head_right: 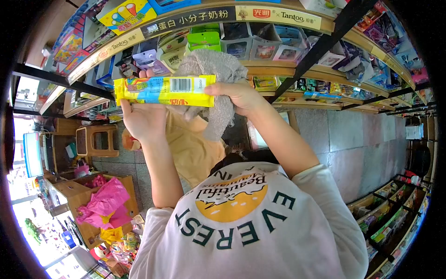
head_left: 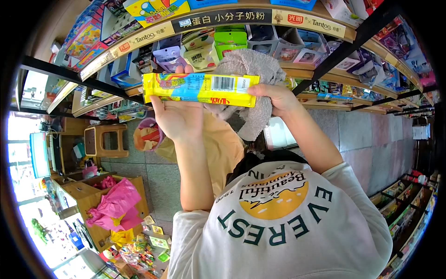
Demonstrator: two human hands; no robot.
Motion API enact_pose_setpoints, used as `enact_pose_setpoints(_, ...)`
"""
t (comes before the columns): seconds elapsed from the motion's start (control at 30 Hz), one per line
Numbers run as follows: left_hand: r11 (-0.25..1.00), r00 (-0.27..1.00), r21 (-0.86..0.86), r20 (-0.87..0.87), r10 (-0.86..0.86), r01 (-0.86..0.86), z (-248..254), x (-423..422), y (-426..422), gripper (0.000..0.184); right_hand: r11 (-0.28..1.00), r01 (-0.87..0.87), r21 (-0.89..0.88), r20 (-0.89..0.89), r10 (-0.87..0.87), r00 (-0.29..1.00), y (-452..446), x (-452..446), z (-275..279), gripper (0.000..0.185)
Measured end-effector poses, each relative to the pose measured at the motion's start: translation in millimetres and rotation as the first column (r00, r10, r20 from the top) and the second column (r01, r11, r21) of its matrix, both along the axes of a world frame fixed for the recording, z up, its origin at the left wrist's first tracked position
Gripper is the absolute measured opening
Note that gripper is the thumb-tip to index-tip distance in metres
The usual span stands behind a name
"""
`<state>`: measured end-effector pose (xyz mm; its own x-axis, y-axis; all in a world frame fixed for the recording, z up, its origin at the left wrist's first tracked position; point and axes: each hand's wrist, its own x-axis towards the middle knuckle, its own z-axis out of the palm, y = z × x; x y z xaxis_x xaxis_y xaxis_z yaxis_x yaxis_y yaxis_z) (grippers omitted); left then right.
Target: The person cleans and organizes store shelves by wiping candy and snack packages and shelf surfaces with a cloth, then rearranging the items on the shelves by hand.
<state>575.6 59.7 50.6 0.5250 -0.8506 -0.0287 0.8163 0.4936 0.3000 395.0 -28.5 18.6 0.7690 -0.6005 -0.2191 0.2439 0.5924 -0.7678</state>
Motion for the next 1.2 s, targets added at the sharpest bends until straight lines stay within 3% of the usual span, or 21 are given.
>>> enact_pose_setpoints(0.07, 0.982, 0.993, -0.169, -0.064, -0.095, 0.083, -3.7, 2.9, 3.8, 0.053, 0.999, -0.011, 0.04, 0.023, 0.01, 1.0, -1.1, 0.5, -1.3, 0.039)
enact_pose_setpoints(0.17, 0.963, 0.988, -0.251, -0.09, -0.121, 0.095, -3.0, 2.1, 7.2, 0.051, 0.995, -0.048, 0.083, 0.095, 0.04, 0.995, 1.6, 1.5, 6.0, 0.036)
enact_pose_setpoints(0.47, 0.964, 0.991, -0.231, -0.017, -0.136, 0.128, 2.6, 6.7, 5.8, 0.05, 0.994, -0.016, 0.112, 0.142, 0.0, 0.99, 6.8, 5.3, 6.1, 0.032)
enact_pose_setpoints(0.53, 0.964, 0.99, -0.231, -0.035, -0.14, 0.128, 3.3, 8.8, 4.4, 0.05, 0.994, 0.095, 0.06, 0.001, -0.095, 0.995, 12.9, 6.6, 9.5, 0.039)
enact_pose_setpoints(0.63, 0.96, 0.988, -0.249, -0.051, -0.148, 0.131, 7.7, 10.1, 0.6, 0.049, 0.979, 0.205, 0.024, -0.054, -0.203, 0.978, 29.4, 8.8, 37.2, 0.037)
enact_pose_setpoints(0.7, 0.956, 0.99, -0.267, -0.041, -0.136, 0.12, 14.0, 13.3, 2.9, 0.05, 0.983, 0.178, 0.051, -0.032, -0.177, 0.984, 32.6, 6.7, 36.6, 0.036)
enact_pose_setpoints(0.77, 0.938, 0.975, -0.268, 0.046, -0.216, 0.221, 23.0, 13.9, 1.3, 0.049, 0.96, 0.277, -0.032, -0.183, -0.278, 0.943, 41.6, 5.9, 43.7, 0.038)
enact_pose_setpoints(0.8, 0.972, 0.988, -0.175, 0.054, -0.148, 0.155, 30.9, 11.4, 1.5, 0.048, 0.968, 0.243, -0.058, -0.181, -0.25, 0.951, 46.0, 5.9, 42.8, 0.038)
enact_pose_setpoints(0.83, 0.972, 0.992, -0.202, 0.048, -0.113, 0.12, 35.7, 11.6, 2.8, 0.048, 0.952, 0.3, -0.063, -0.23, -0.306, 0.924, 50.7, 5.2, 38.3, 0.04)
enact_pose_setpoints(0.9, 0.924, 0.967, -0.291, 0.137, -0.216, 0.248, 41.1, 12.7, 5.5, 0.048, 0.941, 0.324, -0.097, -0.28, -0.338, 0.898, 57.4, 1.4, 40.2, 0.042)
enact_pose_setpoints(0.97, 0.929, 0.966, -0.293, 0.192, -0.175, 0.227, 48.8, 12.3, 10.6, 0.046, 0.946, 0.318, -0.063, -0.133, -0.324, 0.937, 66.1, -2.5, 48.5, 0.048)
enact_pose_setpoints(1.0, 0.934, 0.966, -0.294, 0.217, -0.141, 0.202, 59.8, 8.2, 17.0, 0.046, 0.943, 0.302, -0.142, -0.1, -0.317, 0.943, 67.8, -5.1, 53.8, 0.051)
enact_pose_setpoints(1.1, 0.921, 0.952, -0.322, 0.275, -0.132, 0.22, 70.7, -3.2, 24.1, 0.044, 0.914, 0.388, -0.116, -0.123, -0.401, 0.908, 60.1, -11.9, 59.8, 0.051)
enact_pose_setpoints(1.17, 0.97, 0.971, -0.223, 0.234, -0.042, 0.096, 75.1, -15.4, 30.4, 0.043, 0.889, 0.436, -0.136, -0.086, -0.449, 0.889, 44.5, -13.6, 71.1, 0.047)
enact_pose_setpoints(1.2, 0.959, 0.988, -0.261, 0.133, -0.077, 0.11, 71.6, -16.5, 36.0, 0.038, 0.89, 0.432, -0.146, -0.07, -0.445, 0.893, 36.6, -13.9, 83.0, 0.044)
